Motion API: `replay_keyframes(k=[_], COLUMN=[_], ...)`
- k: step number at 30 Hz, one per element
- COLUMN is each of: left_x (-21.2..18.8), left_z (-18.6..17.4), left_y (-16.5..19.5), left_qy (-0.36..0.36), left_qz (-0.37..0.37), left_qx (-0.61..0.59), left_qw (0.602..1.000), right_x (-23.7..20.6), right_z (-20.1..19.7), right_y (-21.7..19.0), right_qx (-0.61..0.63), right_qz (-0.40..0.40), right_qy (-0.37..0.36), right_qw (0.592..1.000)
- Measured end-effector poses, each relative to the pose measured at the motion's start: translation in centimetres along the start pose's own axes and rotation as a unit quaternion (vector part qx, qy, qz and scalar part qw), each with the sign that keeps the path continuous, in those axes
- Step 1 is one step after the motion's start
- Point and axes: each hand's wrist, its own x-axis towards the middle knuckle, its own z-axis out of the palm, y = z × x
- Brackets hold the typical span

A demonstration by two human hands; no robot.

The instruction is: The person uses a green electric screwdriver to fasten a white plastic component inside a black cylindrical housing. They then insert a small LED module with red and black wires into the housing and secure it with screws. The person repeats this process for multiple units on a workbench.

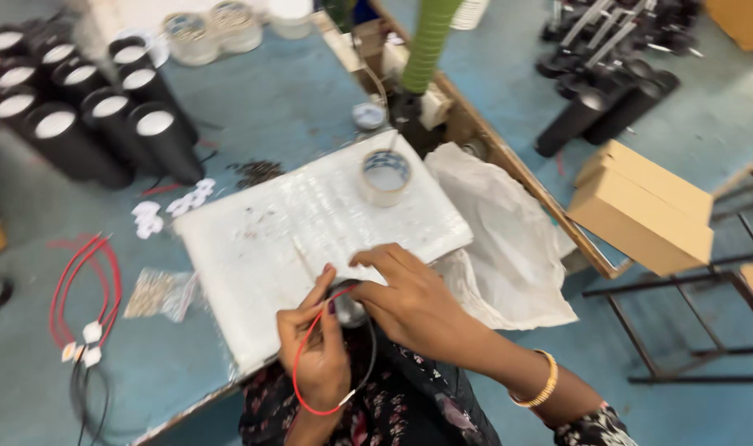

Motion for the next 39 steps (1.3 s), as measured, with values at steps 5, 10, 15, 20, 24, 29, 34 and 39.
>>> replay_keyframes(k=[5,10,15,20,24,29,34,39], left_x=[0.8,2.6,4.6,6.2,6.7,6.3,5.9,5.3], left_z=[-0.4,-2.5,-3.2,-2.4,-1.8,-1.2,-1.5,-1.9], left_y=[2.1,6.5,8.3,8.6,9.0,9.0,8.9,8.5], left_qy=[-0.003,-0.076,-0.172,-0.233,-0.253,-0.285,-0.292,-0.249], left_qz=[-0.009,0.006,0.006,0.001,-0.006,0.058,0.017,0.074], left_qx=[0.13,0.4,0.497,0.541,0.543,0.558,0.534,0.55], left_qw=[0.991,0.913,0.851,0.808,0.801,0.777,0.793,0.794], right_x=[0.2,0.1,-0.1,-0.4,-0.9,-1.3,-1.5,-1.6], right_z=[1.5,2.8,3.2,3.1,3.0,2.7,2.7,2.8], right_y=[0.7,1.0,0.6,0.2,0.0,0.1,0.1,0.5], right_qx=[0.093,0.085,0.085,0.081,0.08,0.083,0.085,0.099], right_qz=[0.11,0.081,0.065,0.058,0.054,0.056,0.06,0.077], right_qy=[-0.03,-0.016,-0.015,-0.02,-0.011,-0.006,-0.003,0.005], right_qw=[0.989,0.993,0.994,0.995,0.995,0.995,0.995,0.992])
